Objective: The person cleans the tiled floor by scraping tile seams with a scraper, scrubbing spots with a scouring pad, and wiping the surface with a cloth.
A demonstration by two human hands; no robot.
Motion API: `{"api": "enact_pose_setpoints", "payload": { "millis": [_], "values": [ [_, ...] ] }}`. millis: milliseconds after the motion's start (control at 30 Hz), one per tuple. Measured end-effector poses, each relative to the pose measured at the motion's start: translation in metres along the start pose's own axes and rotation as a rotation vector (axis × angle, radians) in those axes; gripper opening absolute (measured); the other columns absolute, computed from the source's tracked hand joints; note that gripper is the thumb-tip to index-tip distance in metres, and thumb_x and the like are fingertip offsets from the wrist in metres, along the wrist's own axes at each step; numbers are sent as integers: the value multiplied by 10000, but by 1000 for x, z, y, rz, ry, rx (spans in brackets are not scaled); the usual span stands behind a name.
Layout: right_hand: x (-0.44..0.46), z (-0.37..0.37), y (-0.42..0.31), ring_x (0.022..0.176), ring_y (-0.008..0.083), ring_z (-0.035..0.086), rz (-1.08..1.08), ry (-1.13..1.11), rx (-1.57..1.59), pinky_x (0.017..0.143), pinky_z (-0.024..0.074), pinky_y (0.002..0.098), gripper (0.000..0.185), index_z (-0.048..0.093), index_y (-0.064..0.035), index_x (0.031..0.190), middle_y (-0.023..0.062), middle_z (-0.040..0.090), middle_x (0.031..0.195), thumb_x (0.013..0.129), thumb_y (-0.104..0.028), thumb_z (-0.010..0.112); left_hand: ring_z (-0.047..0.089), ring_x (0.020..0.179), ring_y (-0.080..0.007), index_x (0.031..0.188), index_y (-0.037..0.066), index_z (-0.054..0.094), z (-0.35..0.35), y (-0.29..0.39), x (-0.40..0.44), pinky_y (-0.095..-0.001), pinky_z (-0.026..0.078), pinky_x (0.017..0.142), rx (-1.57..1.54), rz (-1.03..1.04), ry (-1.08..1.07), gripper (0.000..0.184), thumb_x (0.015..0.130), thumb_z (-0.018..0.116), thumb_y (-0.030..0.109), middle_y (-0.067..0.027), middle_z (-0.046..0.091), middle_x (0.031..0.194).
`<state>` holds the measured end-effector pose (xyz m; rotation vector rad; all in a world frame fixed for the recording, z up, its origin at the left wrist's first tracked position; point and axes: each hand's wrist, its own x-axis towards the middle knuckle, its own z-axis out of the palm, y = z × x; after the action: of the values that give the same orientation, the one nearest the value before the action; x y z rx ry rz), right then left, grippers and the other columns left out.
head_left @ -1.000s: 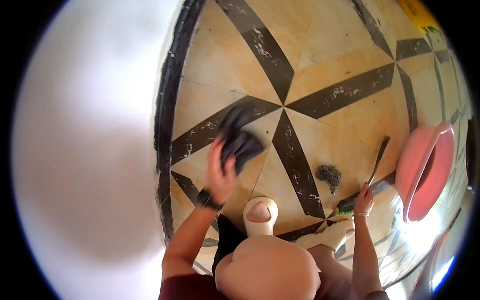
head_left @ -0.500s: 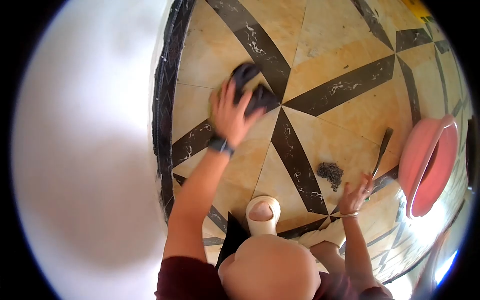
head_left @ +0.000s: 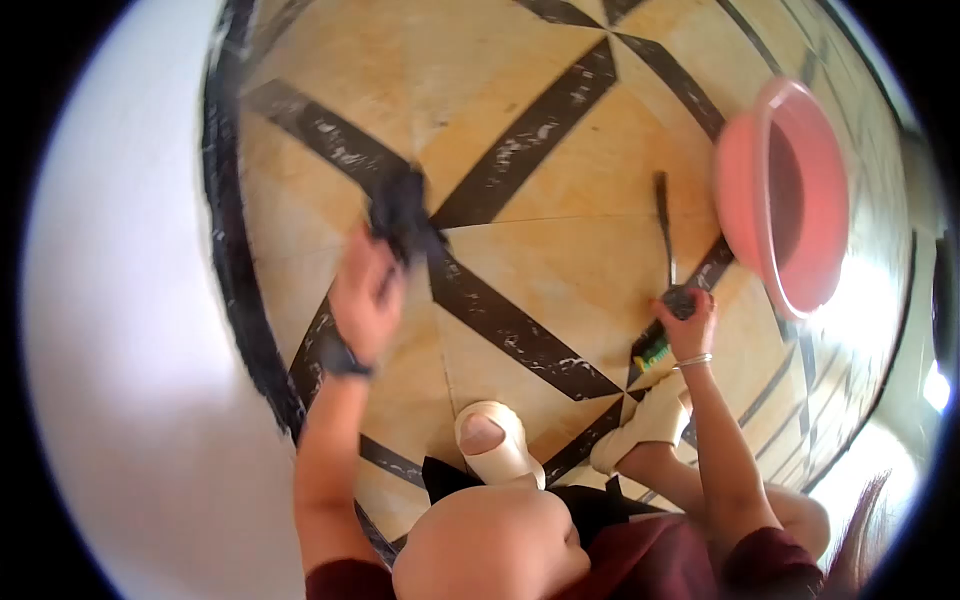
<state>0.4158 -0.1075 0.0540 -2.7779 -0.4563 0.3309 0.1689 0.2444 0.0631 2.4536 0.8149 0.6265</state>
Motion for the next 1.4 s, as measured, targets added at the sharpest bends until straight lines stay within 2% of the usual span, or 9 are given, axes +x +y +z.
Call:
{"api": "enact_pose_setpoints", "payload": {
  "millis": [133, 300, 367, 533, 700, 900, 1167, 1333, 1400],
  "values": [
    [-15, 14, 14, 959, 360, 488, -90, 29, -17, 805, 420, 422, 355, 512, -50, 898, 162, 524, 981, 621, -158, 705, 410, 1243, -288, 1176, 185, 555, 68, 42, -142, -479, 335, 1014, -150, 518, -631, 456, 728, 644, 179, -108, 496, 1272],
    [5, 14, 6, 875, 382, 559, 65, -107, 0, 721, 445, 449, 357, 484, -74, 932, 176, 582, 929, 627, -112, 664, 320, 1298, -236, 1268, 226, 479, 124, 101, -43, -596, 190, 1043, -123, 658, -783, 569, 735, 642, 337, -26, 417, 1350],
    [17, 6, 1, 846, 386, 578, 70, -188, -56, 746, 459, 452, 377, 560, -56, 969, 189, 606, 880, 612, -143, 648, 341, 1285, -214, 1247, 229, 497, 161, 103, 18, -593, 185, 1046, 55, 753, -610, 479, 782, 583, 306, -31, 437, 1343],
    [38, -68, -14, 824, 351, 601, -58, -368, -128, 768, 477, 419, 401, 641, -29, 937, 196, 632, 836, 581, -212, 640, 366, 1227, -349, 1178, 185, 560, 203, 41, 224, -663, 208, 983, 241, 262, -58, 346, 833, 545, 213, -57, 540, 1204],
    [34, -171, -48, 615, 230, 592, -60, -585, -65, 628, 482, 332, 328, 620, 21, 840, 158, 604, 687, 568, -158, 658, 410, 1163, -394, 1102, 46, 576, 162, 30, 196, -430, 407, 935, -111, 360, 100, 334, 771, 603, 78, -138, 536, 1141],
    [3, -94, -26, 637, 153, 586, 226, -699, 246, 620, 488, 301, 417, 612, 54, 895, 95, 616, 696, 579, -199, 712, 376, 1252, -280, 1129, 158, 589, 98, 48, -31, -610, 284, 996, 56, 502, -371, 355, 780, 525, 172, -70, 489, 1249],
    [-19, 41, -61, 780, 358, 619, -48, -421, 59, 743, 492, 408, 496, 639, 9, 939, 211, 638, 855, 584, -333, 688, 364, 1252, -258, 1176, 223, 548, 146, -12, 188, -651, 220, 980, 263, 156, -35, 363, 817, 581, 272, -17, 485, 1266],
    [36, -44, -98, 703, 300, 632, -128, -668, -75, 676, 507, 358, 393, 658, -27, 872, 152, 652, 753, 677, -365, 708, 364, 1238, -302, 1151, 169, 556, 168, -41, 267, -599, 220, 1013, 93, 15, -111, 357, 804, 619, 224, -60, 492, 1270],
    [47, -113, -90, 625, 230, 623, 5, -809, -10, 598, 513, 324, 417, 649, -13, 867, 106, 641, 715, 729, -405, 683, 417, 1175, -355, 1113, 111, 576, 168, -31, 243, -487, 314, 995, -196, 73, 225, 322, 800, 629, 165, -120, 508, 1234]
  ]
}}
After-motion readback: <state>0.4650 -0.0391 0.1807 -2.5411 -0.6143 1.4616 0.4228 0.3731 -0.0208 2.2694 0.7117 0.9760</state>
